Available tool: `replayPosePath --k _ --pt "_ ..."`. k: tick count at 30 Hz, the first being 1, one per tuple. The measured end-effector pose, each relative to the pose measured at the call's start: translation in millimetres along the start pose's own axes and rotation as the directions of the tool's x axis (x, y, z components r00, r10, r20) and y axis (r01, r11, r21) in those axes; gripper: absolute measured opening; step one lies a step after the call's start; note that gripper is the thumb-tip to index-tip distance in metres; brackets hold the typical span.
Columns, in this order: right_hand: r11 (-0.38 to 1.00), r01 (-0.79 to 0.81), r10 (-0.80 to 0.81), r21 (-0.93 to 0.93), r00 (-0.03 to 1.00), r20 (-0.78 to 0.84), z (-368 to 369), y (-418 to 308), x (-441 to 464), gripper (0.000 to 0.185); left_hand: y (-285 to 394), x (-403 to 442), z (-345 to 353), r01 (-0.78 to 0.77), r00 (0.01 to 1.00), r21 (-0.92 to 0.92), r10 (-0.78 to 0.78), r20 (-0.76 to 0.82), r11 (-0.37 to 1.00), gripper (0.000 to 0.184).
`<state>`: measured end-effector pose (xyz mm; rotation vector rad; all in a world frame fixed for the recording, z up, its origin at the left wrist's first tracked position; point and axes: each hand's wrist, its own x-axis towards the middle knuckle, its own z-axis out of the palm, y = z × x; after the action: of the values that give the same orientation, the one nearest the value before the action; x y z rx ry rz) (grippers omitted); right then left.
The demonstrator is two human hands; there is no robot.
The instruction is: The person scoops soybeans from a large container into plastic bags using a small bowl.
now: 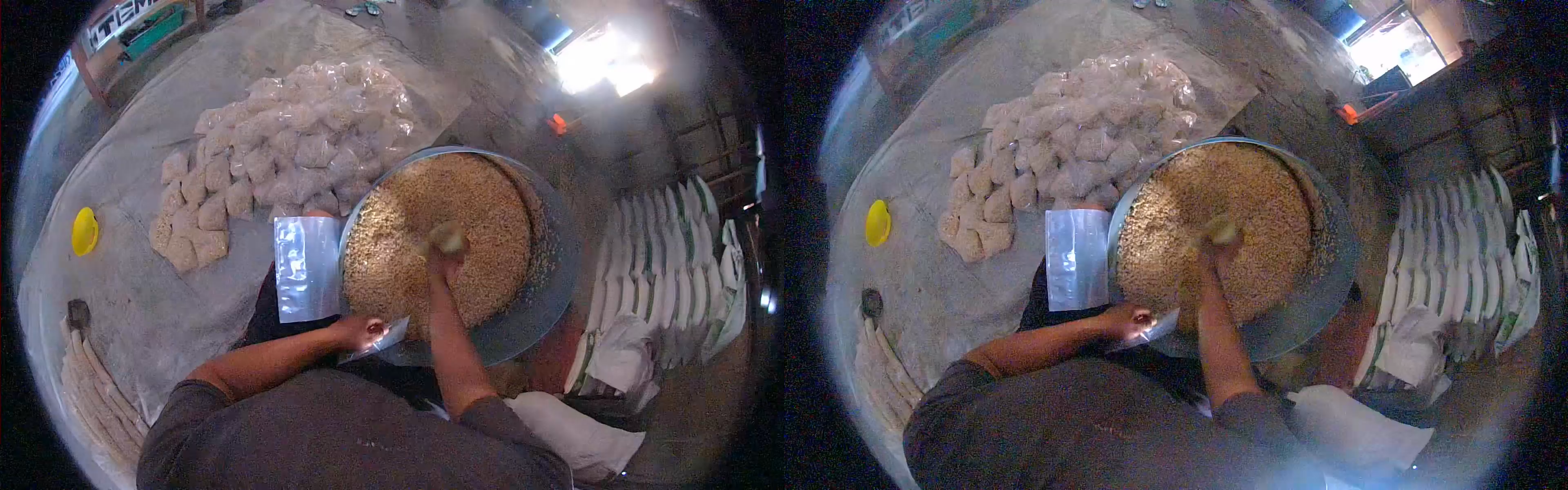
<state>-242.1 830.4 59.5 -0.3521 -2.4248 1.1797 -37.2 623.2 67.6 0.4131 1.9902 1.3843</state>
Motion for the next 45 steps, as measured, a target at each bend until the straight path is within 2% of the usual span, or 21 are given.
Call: replayPosePath --k 2,4,7,8,10,12,14,16,18,24,27,29,31,32,34,36,39,41,43,44,45 --pt "0.985 -0.085 0.094 0.153 0.994 -0.058 -35 4 -5 0.074 13 -5 -1 -0.005 1.0 -0.01 0.005 0.026 1.0 0.042" --pt "0.986 -0.053 0.07 0.155 0.992 -0.105 -61 -10 -4 0.072 17 -4 4 -0.08 0.997 0.044 0.079 0.022 0.996 0.041" --pt "0.974 0.153 -0.191 -0.169 0.952 -0.24 -94 -63 -16 0.069 -4 3 33 -0.232 0.973 0.253 0.225 0.054 0.939 0.039" --pt "0.917 0.234 -0.334 -0.324 0.894 -0.3 -98 -82 -27 0.066 -8 6 37 -0.236 0.964 0.208 0.202 0.172 0.949 0.038" --pt "0.719 0.293 -0.605 -0.63 0.709 -0.361 -98 -109 -47 0.061 -21 3 43 -0.283 0.948 0.191 0.244 0.203 0.94 0.038" --pt "0.715 0.415 -0.667 -0.562 0.647 -0.371 -64 -106 -68 0.06 -41 10 46 -0.292 0.948 0.211 0.253 0.192 0.933 0.038" --pt "0.766 0.494 -0.554 -0.411 0.832 -0.031 -3 -63 -96 0.066 -31 7 32 -0.204 0.972 0.211 0.172 0.161 0.956 0.037" --pt "0.661 0.593 -0.378 -0.461 0.793 0.477 52 -15 -112 0.066 -13 4 26 -0.087 0.986 0.109 0.069 0.152 0.99 0.036" --pt "0.805 0.561 -0.417 -0.194 0.767 0.487 33 -46 -86 0.074 -9 2 25 -0.156 0.982 0.147 0.137 0.132 0.977 0.037" --pt "0.608 0.608 -0.422 -0.51 0.792 0.441 -109 -28 58 0.089 -13 0 25 -0.206 0.97 0.168 0.179 0.165 0.964 0.029" --pt "0.585 0.594 -0.142 -0.552 0.745 0.651 -132 -4 67 0.083 -16 4 27 -0.183 0.977 0.103 0.17 0.126 0.978 0.026" --pt "0.644 0.524 -0.048 -0.558 0.755 0.654 -102 47 60 0.079 -22 7 28 -0.251 0.967 0.073 0.247 0.054 0.965 0.024" --pt "0.863 0.261 0.089 -0.433 0.765 0.638 -67 66 42 0.075 -27 11 28 -0.194 0.98 0.01 0.193 0.055 0.981 0.024" --pt "0.961 -0.009 0.189 -0.277 0.753 0.631 -51 70 27 0.074 -27 11 28 -0.162 0.985 -0.017 0.163 0.063 0.987 0.023" --pt "0.856 -0.517 0.404 -0.019 0.644 0.65 -42 93 9 0.07 -10 5 17 -0.081 0.996 -0.024 0.082 0.048 0.996 0.024" --pt "0.502 -0.853 0.556 0.143 0.445 0.702 -37 162 -7 0.066 13 5 0 -0.017 0.999 0.026 0.016 0.044 1.0 0.027" --pt "0.161 -0.751 0.245 0.641 0.659 0.711 -41 183 -62 0.059 -12 12 14 -0.056 0.997 -0.036 0.054 -0.05 0.998 0.029" --pt "0.479 -0.74 0.543 0.473 0.673 0.502 -54 168 -87 0.059 5 6 3 -0.041 0.987 0.122 0.059 -0.147 0.992 0.03" --pt "0.596 -0.729 0.637 0.337 0.684 0.354 -77 167 -126 0.059 19 3 6 0.05 0.987 0.131 -0.029 -0.16 0.99 0.031" --pt "0.61 -0.706 0.607 0.359 0.708 0.361 -81 184 -143 0.06 21 7 5 0.131 0.983 0.082 -0.119 -0.138 0.988 0.031" --pt "0.364 -0.712 0.637 0.6 0.661 0.398 -93 164 -149 0.061 23 10 4 0.203 0.973 0.052 -0.195 -0.126 0.978 0.031"
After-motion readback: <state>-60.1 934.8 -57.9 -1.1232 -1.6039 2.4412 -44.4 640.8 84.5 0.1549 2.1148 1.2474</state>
